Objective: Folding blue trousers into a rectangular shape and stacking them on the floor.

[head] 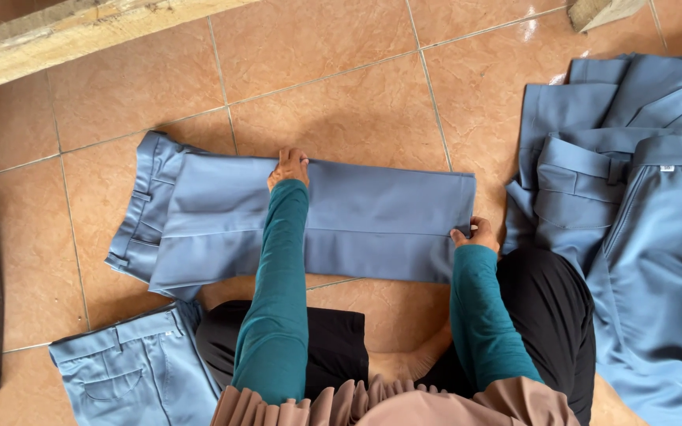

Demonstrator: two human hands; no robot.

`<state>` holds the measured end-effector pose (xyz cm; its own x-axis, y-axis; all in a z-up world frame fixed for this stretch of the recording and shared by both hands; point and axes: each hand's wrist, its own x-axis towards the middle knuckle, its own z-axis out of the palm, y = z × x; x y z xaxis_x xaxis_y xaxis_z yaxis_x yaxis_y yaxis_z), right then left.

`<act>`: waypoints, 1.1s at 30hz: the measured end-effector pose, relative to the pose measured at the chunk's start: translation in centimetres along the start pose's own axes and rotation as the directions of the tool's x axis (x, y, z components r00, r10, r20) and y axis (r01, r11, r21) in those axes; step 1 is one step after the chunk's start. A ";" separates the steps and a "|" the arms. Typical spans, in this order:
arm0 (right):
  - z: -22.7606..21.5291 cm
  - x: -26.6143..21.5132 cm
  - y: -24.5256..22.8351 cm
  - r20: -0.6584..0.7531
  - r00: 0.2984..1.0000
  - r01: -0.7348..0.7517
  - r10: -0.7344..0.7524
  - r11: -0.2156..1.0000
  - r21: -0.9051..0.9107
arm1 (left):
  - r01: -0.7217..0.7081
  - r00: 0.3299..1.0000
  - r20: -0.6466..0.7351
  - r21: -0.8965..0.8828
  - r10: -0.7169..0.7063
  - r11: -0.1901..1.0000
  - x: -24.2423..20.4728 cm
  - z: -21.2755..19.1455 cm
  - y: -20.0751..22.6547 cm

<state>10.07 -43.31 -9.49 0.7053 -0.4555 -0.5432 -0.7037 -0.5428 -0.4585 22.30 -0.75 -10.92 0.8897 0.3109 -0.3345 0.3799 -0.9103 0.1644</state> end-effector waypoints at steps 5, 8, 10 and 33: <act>1.6 1.2 1.1 -0.077 0.994 0.072 -0.078 0.994 -0.079 | 0.009 0.999 -0.035 0.036 -0.008 0.999 0.1 0.5 0.6; 1.8 -0.6 1.2 -0.143 0.981 0.109 -0.129 0.984 -0.140 | 0.015 0.995 -0.098 -0.007 -0.016 1.000 -2.1 -0.4 1.2; 1.3 -2.0 0.9 -0.179 0.972 0.127 -0.155 0.979 -0.160 | 0.017 0.989 -0.148 -0.044 -0.024 0.999 -3.8 -1.1 1.4; -6.1 0.7 2.3 0.363 0.874 -0.133 -0.321 0.561 0.817 | -0.061 0.935 -0.345 -0.393 -0.085 0.917 -13.7 13.6 1.3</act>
<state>9.48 -49.17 -6.57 0.8116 0.0327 -0.5833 -0.5592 0.3325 -0.7595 7.12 -9.91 -18.76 0.8867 0.4623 -0.0069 0.3934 -0.7467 0.5364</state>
